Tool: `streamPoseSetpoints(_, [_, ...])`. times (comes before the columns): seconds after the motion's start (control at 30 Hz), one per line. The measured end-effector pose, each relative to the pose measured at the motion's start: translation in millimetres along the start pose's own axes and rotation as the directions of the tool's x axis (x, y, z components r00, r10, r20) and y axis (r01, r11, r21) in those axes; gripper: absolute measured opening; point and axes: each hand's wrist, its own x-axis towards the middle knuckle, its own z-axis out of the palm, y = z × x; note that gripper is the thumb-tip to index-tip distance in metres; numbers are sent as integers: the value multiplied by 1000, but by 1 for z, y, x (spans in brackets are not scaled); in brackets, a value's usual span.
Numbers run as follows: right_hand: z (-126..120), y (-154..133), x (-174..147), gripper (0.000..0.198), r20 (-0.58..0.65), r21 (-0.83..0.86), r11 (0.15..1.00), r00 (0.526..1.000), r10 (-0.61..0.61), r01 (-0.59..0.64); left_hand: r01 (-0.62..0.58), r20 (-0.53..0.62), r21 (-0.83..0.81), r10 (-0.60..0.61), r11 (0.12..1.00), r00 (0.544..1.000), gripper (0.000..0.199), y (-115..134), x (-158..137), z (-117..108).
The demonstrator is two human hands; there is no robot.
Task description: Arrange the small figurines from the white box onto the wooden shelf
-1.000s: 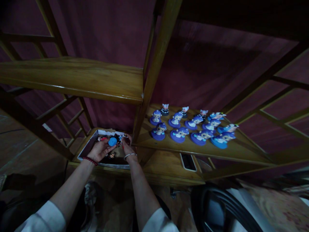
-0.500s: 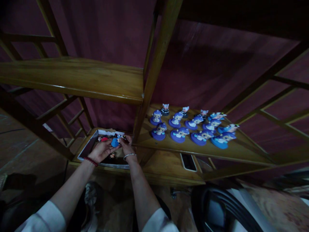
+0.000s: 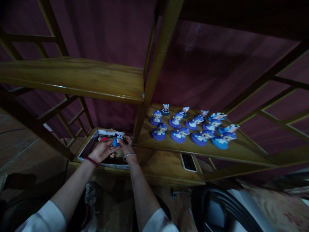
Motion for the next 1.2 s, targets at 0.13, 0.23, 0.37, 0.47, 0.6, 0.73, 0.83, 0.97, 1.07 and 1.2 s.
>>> streamPoseSetpoints(0.13, [0, 1, 0, 29, 1, -23, 1000, 1000, 9, -9, 5, -2, 5, -5, 1000, 1000, 13, 0, 0, 0])
streamPoseSetpoints(0.23, [0, 2, 0, 31, 10, -36, 999, 1000, 8, -8, 18, -15, 25, -17, 1000, 1000, 12, 0, 0, -1])
streamPoseSetpoints(0.37, [0, 2, 0, 29, 4, -63, 998, 1000, -14, 14, -2, -8, 27, 2, 1000, 1000, 10, 0, 0, -1])
streamPoseSetpoints(0.47, [0, 2, 1, 28, -2, -48, 999, 1000, -17, 17, -21, -5, 6, 21, 1000, 1000, 9, 1, -2, 0])
streamPoseSetpoints(0.6, [0, 2, 1, 28, 8, -16, 1000, 1000, 4, -3, -28, 1, -11, 28, 1000, 1000, 10, 1, -3, 1])
streamPoseSetpoints(0.73, [-1, 1, 1, 29, 19, -28, 1000, 1000, 4, -4, -27, 7, -11, 27, 1000, 1000, 12, 1, -4, 2])
streamPoseSetpoints(0.83, [-1, 1, 0, 31, 8, -46, 999, 1000, -3, 4, -29, 8, -10, 29, 1000, 1000, 15, 0, -4, 2])
streamPoseSetpoints(0.97, [0, 2, 0, 31, -8, -61, 998, 1000, 2, -2, -24, -17, 3, 24, 1000, 1000, 16, -1, -2, 0])
streamPoseSetpoints(1.07, [0, 1, 0, 30, -12, -68, 998, 1000, 1, -2, -18, -20, 7, 18, 1000, 1000, 17, -1, 1, -1])
streamPoseSetpoints(1.2, [-1, 0, -1, 29, 11, -75, 997, 1000, -1, 2, 13, -37, -14, -14, 1000, 999, 20, 0, 2, -1])
